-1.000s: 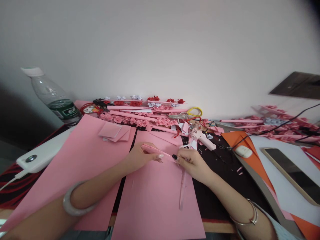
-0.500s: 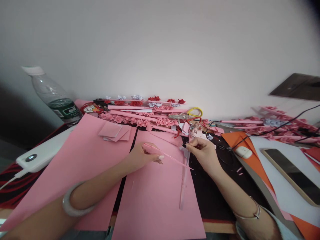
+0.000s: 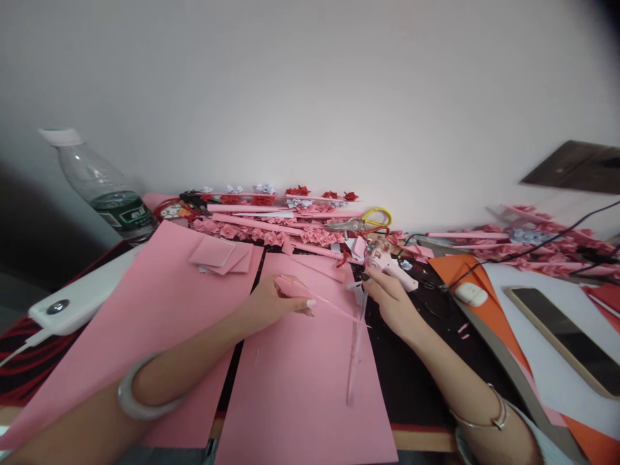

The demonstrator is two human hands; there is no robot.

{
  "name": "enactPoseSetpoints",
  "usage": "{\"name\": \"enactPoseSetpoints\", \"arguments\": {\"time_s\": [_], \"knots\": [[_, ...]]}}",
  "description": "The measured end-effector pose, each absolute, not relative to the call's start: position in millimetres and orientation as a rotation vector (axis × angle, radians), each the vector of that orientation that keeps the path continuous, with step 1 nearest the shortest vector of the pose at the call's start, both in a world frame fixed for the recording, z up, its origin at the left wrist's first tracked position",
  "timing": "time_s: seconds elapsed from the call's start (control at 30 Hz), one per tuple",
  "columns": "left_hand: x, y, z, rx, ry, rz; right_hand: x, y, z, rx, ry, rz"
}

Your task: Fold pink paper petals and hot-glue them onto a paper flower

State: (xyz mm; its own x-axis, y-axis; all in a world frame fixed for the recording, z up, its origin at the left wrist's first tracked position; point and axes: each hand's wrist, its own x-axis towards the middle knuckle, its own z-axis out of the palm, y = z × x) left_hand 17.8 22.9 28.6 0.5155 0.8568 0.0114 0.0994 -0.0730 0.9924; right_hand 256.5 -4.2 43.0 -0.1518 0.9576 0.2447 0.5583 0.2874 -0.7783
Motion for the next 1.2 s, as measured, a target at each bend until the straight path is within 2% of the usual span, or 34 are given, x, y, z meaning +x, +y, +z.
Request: {"name": "enactPoseSetpoints", "arguments": {"time_s": [0.23,0.63,0.83,1.2], "knots": [[18.3,21.4,31.7,1.44,0.868,0.739,255.3,-2.8,40.0,-1.426,-2.005,0.605],[23.0,16.9,38.9,1.438,0.893,0.656,247.3,-8.6,41.0,-1.315,-1.977,0.506],[25.9,12.4,36.5,1.438,0.864,0.615,230.1,-21.8,40.5,-1.244,-2.169,0.636],[26.2,10.7,28.0,1.605,0.731,0.615,221.1,-27.5,33.3,-1.269,-2.061,0.832]]}}
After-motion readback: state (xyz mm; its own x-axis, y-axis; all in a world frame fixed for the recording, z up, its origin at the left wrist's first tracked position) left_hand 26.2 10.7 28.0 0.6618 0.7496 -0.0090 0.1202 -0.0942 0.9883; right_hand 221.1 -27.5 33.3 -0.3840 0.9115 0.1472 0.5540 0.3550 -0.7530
